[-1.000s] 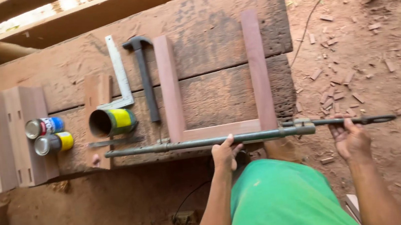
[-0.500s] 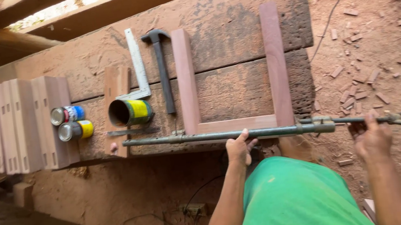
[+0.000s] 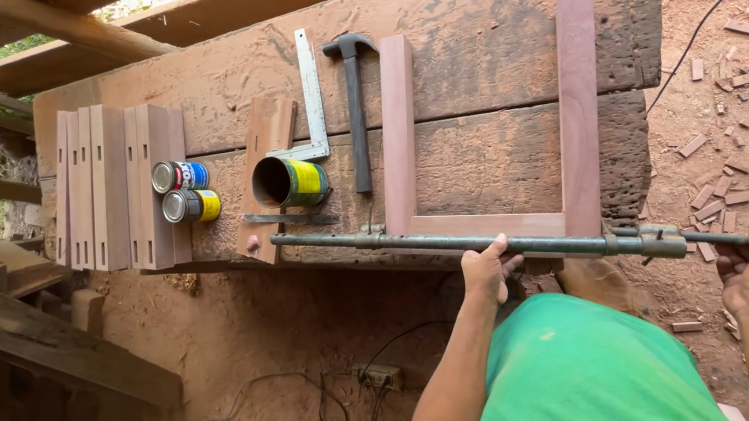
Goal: The person applies a finish to a small wooden piece, then assembles three wooden planks into a rectangular frame on a workbench. They use a metal pipe clamp to secure the frame and a hammer to tighten the joints.
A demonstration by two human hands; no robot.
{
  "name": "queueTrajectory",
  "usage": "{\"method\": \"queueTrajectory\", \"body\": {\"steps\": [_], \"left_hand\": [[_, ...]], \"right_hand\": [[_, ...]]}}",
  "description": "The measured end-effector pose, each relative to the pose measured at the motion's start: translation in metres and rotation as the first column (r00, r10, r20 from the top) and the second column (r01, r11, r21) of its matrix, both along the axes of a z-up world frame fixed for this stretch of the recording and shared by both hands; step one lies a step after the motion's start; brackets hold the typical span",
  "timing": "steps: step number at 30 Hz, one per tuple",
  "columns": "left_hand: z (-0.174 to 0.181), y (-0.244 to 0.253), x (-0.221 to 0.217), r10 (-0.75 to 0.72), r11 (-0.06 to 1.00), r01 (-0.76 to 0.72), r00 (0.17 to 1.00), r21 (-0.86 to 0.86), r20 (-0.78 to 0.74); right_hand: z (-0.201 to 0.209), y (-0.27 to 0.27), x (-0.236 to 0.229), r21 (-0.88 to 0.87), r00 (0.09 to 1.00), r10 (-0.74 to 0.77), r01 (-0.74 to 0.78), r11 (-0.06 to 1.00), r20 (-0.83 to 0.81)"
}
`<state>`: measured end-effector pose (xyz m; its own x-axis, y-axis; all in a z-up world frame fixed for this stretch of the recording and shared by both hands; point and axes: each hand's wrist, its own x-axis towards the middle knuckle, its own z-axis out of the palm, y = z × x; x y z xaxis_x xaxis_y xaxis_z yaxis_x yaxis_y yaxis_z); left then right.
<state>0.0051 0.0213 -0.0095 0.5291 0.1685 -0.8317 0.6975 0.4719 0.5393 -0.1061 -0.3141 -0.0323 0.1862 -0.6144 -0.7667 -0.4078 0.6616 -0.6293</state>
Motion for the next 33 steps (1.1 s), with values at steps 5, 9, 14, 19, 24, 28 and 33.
{"method": "queueTrajectory", "body": {"steps": [5,9,14,19,24,28,33], "left_hand": [[0.017,-0.006,0.004,-0.017,0.999,0.018,0.999,0.028,-0.043],[0.014,-0.005,0.007,-0.011,1.000,0.012,0.999,0.029,-0.035],[0.005,-0.003,0.004,-0.017,1.000,0.018,0.999,0.025,-0.041],[0.013,-0.002,0.006,-0.031,0.999,0.033,0.999,0.036,-0.036],[-0.012,0.007,0.000,-0.006,1.000,0.006,0.999,0.011,-0.037],[-0.011,0.007,0.002,0.003,1.000,-0.002,1.000,0.014,-0.030],[0.004,0.002,0.007,-0.025,1.000,0.025,0.999,0.016,-0.027]], "right_hand": [[0.038,0.004,0.003,0.010,0.952,0.150,-0.158,0.987,0.268],[0.042,0.008,0.006,0.067,0.959,0.045,-0.066,0.996,0.278],[0.005,0.004,0.001,-0.029,0.997,-0.058,0.059,0.998,0.053],[-0.008,0.004,0.005,-0.005,0.987,-0.134,0.134,0.991,-0.091],[0.025,0.007,0.004,0.104,0.924,0.024,-0.069,0.992,0.382],[0.007,0.009,-0.002,0.049,0.947,0.011,-0.028,0.998,0.321],[0.007,0.011,0.014,-0.067,0.998,-0.057,0.059,0.996,0.027]]}}
